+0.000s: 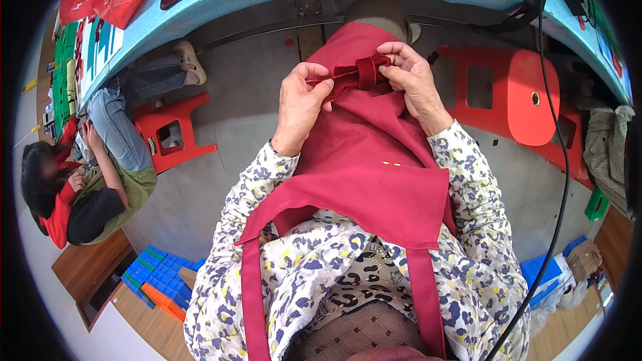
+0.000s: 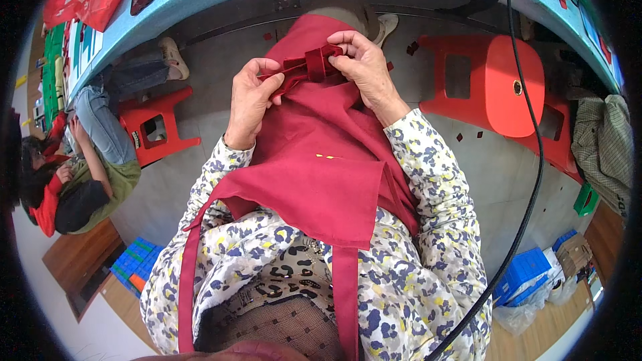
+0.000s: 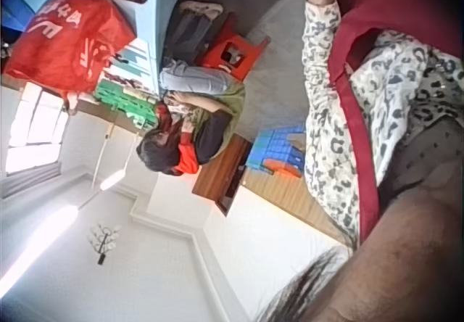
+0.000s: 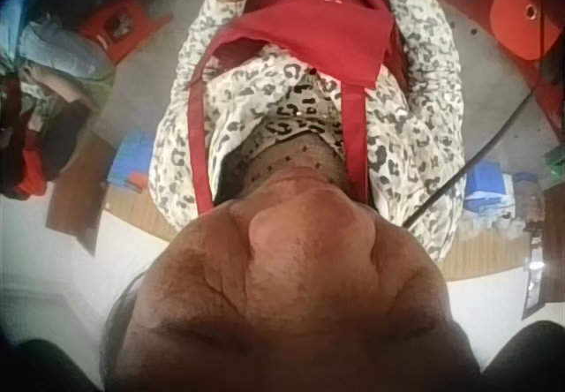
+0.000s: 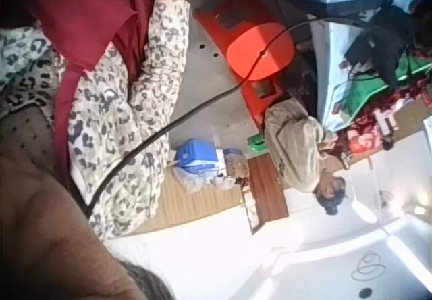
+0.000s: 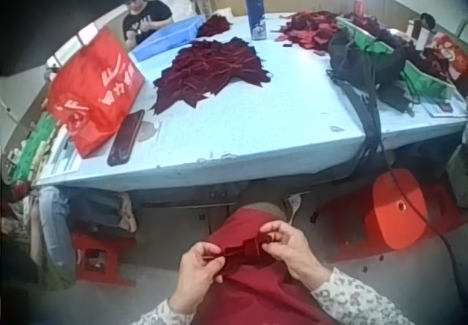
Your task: Fold and align the edges of a red fabric apron piece.
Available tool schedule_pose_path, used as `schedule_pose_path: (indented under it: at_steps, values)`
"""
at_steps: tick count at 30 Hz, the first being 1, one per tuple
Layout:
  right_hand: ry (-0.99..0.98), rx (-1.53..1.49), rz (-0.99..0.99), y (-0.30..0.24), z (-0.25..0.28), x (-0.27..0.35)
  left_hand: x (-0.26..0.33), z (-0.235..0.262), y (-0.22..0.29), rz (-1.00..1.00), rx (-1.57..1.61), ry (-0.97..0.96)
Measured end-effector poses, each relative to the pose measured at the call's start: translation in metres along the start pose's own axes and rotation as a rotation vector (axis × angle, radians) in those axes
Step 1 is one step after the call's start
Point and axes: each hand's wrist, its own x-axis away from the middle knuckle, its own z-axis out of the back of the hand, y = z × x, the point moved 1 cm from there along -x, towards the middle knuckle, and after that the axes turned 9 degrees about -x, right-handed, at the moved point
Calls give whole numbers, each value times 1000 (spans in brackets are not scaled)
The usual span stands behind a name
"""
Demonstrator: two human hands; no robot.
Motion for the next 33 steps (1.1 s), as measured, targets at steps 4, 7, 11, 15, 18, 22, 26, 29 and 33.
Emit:
schedule_pose_path:
  at_steps: [4,7,11,15,18,22,26,29,33]
  values:
    - [-40,-37,-21,-2,3,-1,-2,-2,4,8,27,-23]
    - [-37,-60,-18,-2,4,0,-4,-3,6,27,32,-39]
    - [-33,-76,-13,-2,5,0,-7,-2,7,52,2,-67]
    - [-30,-65,-7,-2,6,0,-7,-4,5,19,-99,-66]
    - [-26,-44,3,-2,5,0,-9,-3,-2,-149,-265,3]
    - [-13,-15,12,-2,4,0,-9,-2,-2,-247,-376,78]
    - [0,-5,11,-5,3,2,-8,-3,8,-210,-391,90]
    - [2,-5,9,-7,2,3,-11,-5,13,-203,-392,83]
    - [20,15,11,-7,2,2,-18,-9,10,-183,-389,-1]
